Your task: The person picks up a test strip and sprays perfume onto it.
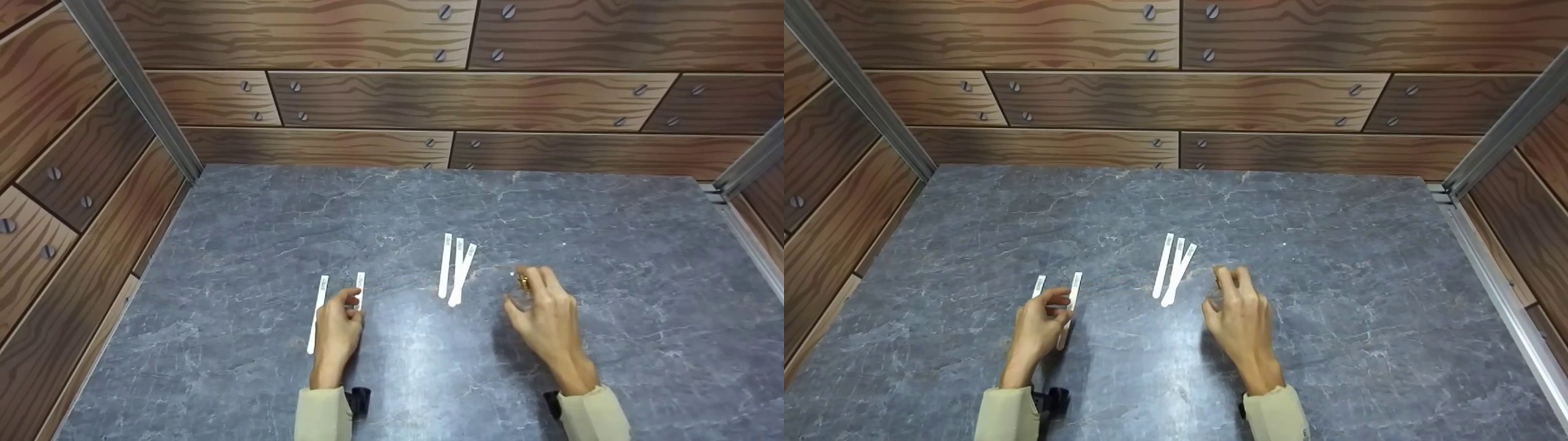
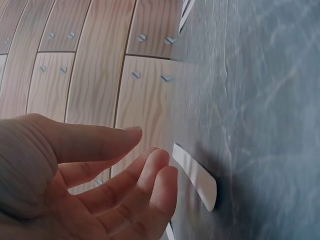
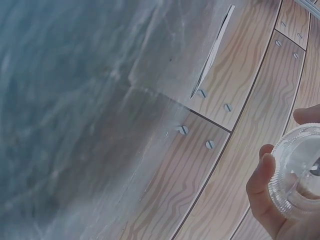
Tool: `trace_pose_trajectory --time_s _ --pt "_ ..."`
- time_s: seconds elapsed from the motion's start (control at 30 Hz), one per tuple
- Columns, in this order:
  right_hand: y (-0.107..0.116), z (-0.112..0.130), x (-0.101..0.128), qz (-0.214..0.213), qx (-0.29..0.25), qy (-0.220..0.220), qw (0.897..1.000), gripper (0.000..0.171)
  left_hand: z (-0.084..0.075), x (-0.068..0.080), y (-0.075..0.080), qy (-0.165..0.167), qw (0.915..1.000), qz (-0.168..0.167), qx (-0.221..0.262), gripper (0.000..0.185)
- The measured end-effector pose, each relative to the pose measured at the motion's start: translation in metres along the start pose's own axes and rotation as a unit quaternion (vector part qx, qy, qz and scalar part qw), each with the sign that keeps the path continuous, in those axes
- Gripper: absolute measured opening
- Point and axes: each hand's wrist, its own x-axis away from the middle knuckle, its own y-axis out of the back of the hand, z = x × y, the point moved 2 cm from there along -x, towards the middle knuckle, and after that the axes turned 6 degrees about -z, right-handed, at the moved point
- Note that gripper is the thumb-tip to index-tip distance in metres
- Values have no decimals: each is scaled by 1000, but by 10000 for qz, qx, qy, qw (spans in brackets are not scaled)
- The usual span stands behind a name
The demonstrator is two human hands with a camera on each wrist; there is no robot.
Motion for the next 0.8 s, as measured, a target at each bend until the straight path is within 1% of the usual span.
trace_pose_trajectory --time_s 0.23,0.4,0.6,0.73,0.8 --pt "0 0 0 60 -15 -50 10000 45 6 0 4 36 10000 -32 37 39" --pt "0 0 0 -10 -54 -24 10000 44 6 1 6 37 9999 -53 -147 39" --pt "0 0 -1 -105 -44 3 9999 43 7 2 8 72 9998 107 -174 43" --pt "0 -1 -1 -109 -42 22 9999 43 8 2 8 238 9990 266 -275 46" --pt "0 -1 -1 -106 -38 26 9999 42 8 2 6 314 9983 285 -392 47"
